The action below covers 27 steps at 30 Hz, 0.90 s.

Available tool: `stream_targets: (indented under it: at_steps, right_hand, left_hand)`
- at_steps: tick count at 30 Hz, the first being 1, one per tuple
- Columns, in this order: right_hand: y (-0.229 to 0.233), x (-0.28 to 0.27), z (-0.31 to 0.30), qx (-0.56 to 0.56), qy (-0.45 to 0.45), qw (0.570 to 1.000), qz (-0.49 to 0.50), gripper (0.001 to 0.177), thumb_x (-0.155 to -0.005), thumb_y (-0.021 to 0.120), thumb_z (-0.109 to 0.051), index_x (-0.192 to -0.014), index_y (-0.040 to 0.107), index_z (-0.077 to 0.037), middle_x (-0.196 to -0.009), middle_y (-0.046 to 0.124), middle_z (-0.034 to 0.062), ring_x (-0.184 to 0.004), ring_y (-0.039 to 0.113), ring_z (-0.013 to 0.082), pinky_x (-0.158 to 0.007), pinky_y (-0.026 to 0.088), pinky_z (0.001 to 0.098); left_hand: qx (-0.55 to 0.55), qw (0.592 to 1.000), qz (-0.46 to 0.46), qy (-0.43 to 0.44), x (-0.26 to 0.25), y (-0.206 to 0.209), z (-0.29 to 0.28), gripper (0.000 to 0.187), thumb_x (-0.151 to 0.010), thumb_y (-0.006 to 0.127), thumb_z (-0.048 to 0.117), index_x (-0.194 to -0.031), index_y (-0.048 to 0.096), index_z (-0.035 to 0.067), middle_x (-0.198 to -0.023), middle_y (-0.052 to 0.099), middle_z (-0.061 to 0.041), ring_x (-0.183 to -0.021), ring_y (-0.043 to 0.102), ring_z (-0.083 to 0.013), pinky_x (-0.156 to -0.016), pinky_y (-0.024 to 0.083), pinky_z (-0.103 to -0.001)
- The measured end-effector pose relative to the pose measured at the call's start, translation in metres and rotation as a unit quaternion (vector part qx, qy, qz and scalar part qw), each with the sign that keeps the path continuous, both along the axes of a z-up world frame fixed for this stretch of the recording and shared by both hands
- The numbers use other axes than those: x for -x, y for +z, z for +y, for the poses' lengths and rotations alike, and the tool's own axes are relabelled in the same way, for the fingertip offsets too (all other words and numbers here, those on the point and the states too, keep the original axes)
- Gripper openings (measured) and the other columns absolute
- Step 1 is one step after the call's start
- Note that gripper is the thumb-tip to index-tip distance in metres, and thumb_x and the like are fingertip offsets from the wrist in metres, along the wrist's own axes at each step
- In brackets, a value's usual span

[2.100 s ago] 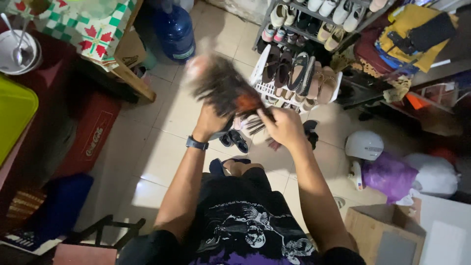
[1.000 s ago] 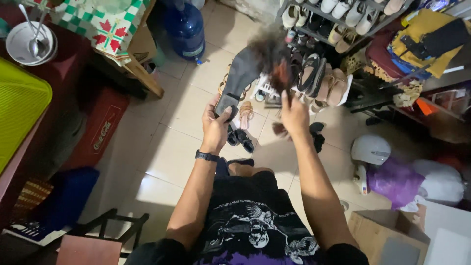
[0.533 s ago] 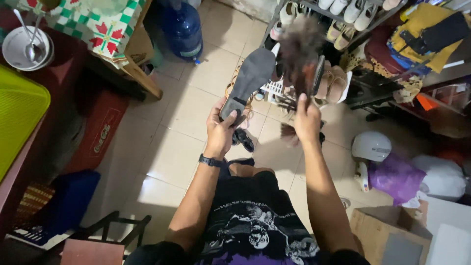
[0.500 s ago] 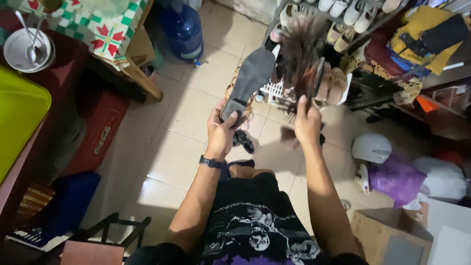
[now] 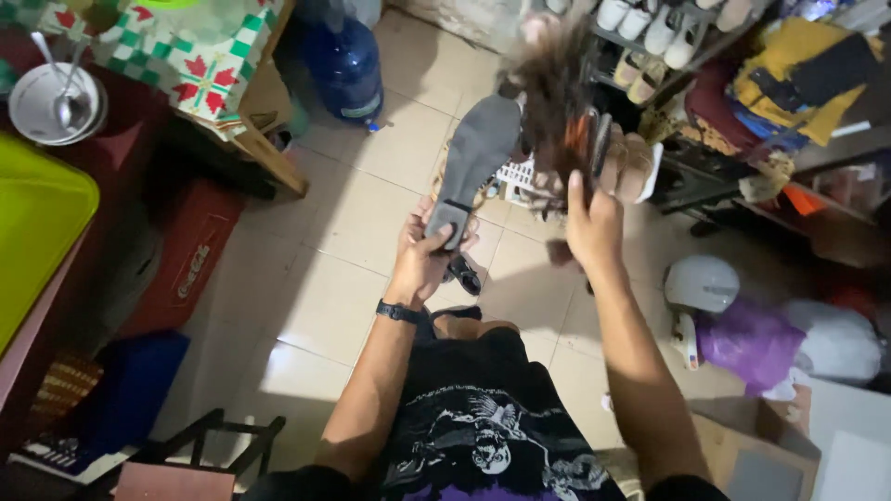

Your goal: The person uses a brush to clean several pairs of shoes, including a black slip-on, a beige sandal, and a black sandal. The person holds each shoe and brushes the upper and sole surfaces before placing them on the floor.

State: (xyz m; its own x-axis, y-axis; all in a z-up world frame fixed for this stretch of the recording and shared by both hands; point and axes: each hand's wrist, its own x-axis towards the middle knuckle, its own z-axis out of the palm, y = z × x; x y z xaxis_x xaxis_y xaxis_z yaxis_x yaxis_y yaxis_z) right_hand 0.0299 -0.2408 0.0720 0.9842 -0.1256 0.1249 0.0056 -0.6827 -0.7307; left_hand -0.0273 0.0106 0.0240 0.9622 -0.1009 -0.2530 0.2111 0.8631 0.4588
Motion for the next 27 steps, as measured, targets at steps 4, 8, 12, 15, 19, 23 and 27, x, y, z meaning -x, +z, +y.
stream_targets:
  at_steps: [4, 8, 12, 15, 19, 23, 27]
  right_hand:
    - [0.000, 0.034, 0.019, 0.069, 0.186, 0.980, 0.013, 0.037, -0.104, 0.060, -0.037, -0.092, 0.071, -0.003, -0.079, 0.071, 0.0176, -0.070, 0.070, 0.0320, -0.064, 0.053, 0.0438]
    - [0.005, 0.021, 0.024, 0.163, 0.203, 0.965, 0.035, 0.029, -0.095, 0.067, -0.033, -0.093, 0.072, -0.004, -0.073, 0.072, 0.0146, -0.063, 0.070, 0.0290, -0.057, 0.053, 0.0417]
    - [0.022, 0.004, 0.021, 0.045, 0.086, 0.995, 0.021, 0.028, -0.103, 0.066, -0.031, -0.092, 0.069, -0.005, -0.074, 0.071, 0.0114, -0.063, 0.072, 0.0242, -0.060, 0.055, 0.0403]
    - [0.015, 0.014, 0.022, 0.079, 0.159, 0.982, -0.062, 0.027, -0.103, 0.067, -0.028, -0.090, 0.069, -0.005, -0.077, 0.071, 0.0117, -0.065, 0.070, 0.0252, -0.060, 0.054, 0.0402]
    - [-0.010, 0.024, 0.026, 0.130, 0.262, 0.950, -0.106, 0.022, -0.090, 0.069, -0.028, -0.087, 0.071, -0.006, -0.074, 0.071, 0.0136, -0.062, 0.069, 0.0294, -0.056, 0.053, 0.0409]
    - [-0.018, -0.008, 0.017, 0.143, 0.059, 0.986, -0.057, 0.039, -0.104, 0.072, -0.034, -0.081, 0.066, -0.002, -0.072, 0.068, 0.0169, -0.061, 0.066, 0.0345, -0.058, 0.049, 0.0450]
    - [-0.006, -0.011, 0.021, 0.084, 0.058, 0.989, -0.104, 0.035, -0.105, 0.070, -0.033, -0.088, 0.066, -0.003, -0.078, 0.070, 0.0161, -0.069, 0.069, 0.0346, -0.063, 0.052, 0.0439]
  left_hand:
    - [-0.003, 1.000, -0.013, -0.027, 0.003, -0.037, 0.000, 0.040, -0.096, 0.056, -0.012, -0.134, 0.053, 0.001, -0.128, 0.060, -0.020, -0.108, 0.065, -0.0282, -0.094, 0.057, -0.046]
    - [-0.003, 0.998, -0.057, -0.038, 0.004, -0.045, -0.002, 0.041, -0.094, 0.058, -0.014, -0.130, 0.054, 0.005, -0.131, 0.059, -0.018, -0.116, 0.061, -0.0296, -0.098, 0.054, -0.049]
    - [-0.019, 0.998, -0.002, -0.062, 0.007, -0.012, 0.003, 0.059, -0.080, 0.054, -0.012, -0.131, 0.050, 0.017, -0.132, 0.060, -0.014, -0.120, 0.064, -0.0266, -0.101, 0.054, -0.053]
    - [0.029, 0.993, -0.011, -0.113, 0.010, -0.008, 0.012, 0.057, -0.083, 0.053, -0.005, -0.135, 0.044, 0.020, -0.133, 0.058, -0.016, -0.112, 0.065, -0.0325, -0.092, 0.054, -0.053]
    - [0.132, 0.986, 0.030, -0.092, 0.010, -0.029, 0.007, 0.059, -0.096, 0.060, 0.020, -0.149, 0.039, 0.005, -0.133, 0.058, -0.024, -0.108, 0.065, -0.0364, -0.085, 0.057, -0.049]
    - [-0.005, 0.994, -0.046, -0.094, 0.013, -0.016, 0.014, 0.073, -0.082, 0.055, 0.001, -0.150, 0.038, 0.019, -0.126, 0.059, -0.022, -0.099, 0.064, -0.0312, -0.076, 0.054, -0.040]
    - [-0.021, 0.996, -0.034, -0.084, 0.008, -0.009, 0.018, 0.076, -0.076, 0.052, 0.000, -0.148, 0.037, 0.016, -0.121, 0.061, -0.023, -0.093, 0.065, -0.0325, -0.071, 0.055, -0.040]
